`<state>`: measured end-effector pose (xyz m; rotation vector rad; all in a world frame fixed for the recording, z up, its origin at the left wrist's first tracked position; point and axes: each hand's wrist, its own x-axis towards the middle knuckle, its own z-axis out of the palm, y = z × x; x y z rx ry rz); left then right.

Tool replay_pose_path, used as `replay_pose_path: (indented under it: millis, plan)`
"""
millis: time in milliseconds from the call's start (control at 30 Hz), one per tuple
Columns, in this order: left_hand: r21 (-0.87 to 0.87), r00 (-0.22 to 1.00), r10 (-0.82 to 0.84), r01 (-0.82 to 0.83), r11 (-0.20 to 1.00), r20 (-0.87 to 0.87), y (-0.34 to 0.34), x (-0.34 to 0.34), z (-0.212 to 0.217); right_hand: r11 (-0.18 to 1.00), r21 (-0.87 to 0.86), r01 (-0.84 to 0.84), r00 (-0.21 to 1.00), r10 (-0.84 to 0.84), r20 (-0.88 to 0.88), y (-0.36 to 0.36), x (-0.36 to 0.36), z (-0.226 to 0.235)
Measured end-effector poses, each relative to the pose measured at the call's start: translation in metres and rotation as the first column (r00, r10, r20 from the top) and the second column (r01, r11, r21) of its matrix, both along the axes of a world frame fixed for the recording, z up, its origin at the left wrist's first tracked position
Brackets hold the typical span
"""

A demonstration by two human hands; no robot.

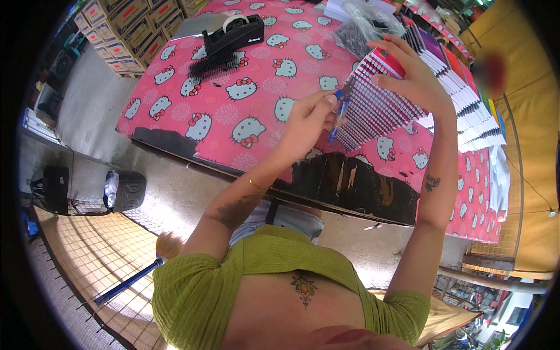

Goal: The person uses scissors to trim the ends of metal spirals on a stack of notebooks, then places each trimmed notebook onto a growing stack.

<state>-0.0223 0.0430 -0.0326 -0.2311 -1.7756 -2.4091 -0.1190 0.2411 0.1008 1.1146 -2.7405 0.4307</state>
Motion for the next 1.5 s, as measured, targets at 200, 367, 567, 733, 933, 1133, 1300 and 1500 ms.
replay_pose_path:
  millis: [200,367,567,733,933,1133,1300,1500]
  plan:
    - [0.258,0.967,-0.203,0.159,0.953,0.155,-0.008,-0.007,-0.005,1.0,-0.011,0.014,1.0,-0.014,0.026,-0.001,0.0,0.001]
    - [-0.553,0.797,0.228,-0.564,0.614,-0.56,0.0,0.001,-0.002,1.0,-0.007,0.008,1.0,-0.007,0.018,0.0,-0.002,0.0]
    - [-0.061,0.997,-0.069,0.067,0.996,-0.026,-0.013,-0.009,-0.011,1.0,0.011,0.012,1.0,-0.012,0.01,-0.001,0.0,0.0]
    - [-0.023,0.99,-0.139,0.139,0.99,-0.007,-0.016,-0.015,0.0,0.998,0.056,0.008,1.0,-0.009,0.012,-0.004,-0.001,0.002]
    - [0.011,0.988,-0.151,0.151,0.988,-0.038,-0.015,-0.021,-0.005,0.998,0.07,0.0,1.0,0.0,-0.007,-0.005,-0.002,0.002]
    - [-0.032,0.989,-0.147,0.147,0.989,0.025,-0.016,-0.02,-0.004,0.998,0.068,0.002,1.0,-0.002,0.001,-0.005,-0.002,0.003]
    - [0.0,0.992,-0.126,0.126,0.992,-0.011,-0.013,-0.021,-0.006,0.998,0.062,0.009,1.0,-0.009,-0.002,-0.006,-0.002,0.002]
    - [-0.447,0.877,0.15,-0.372,0.814,-0.456,-0.005,-0.012,0.006,0.997,0.072,0.011,1.0,-0.009,-0.023,-0.004,-0.002,0.001]
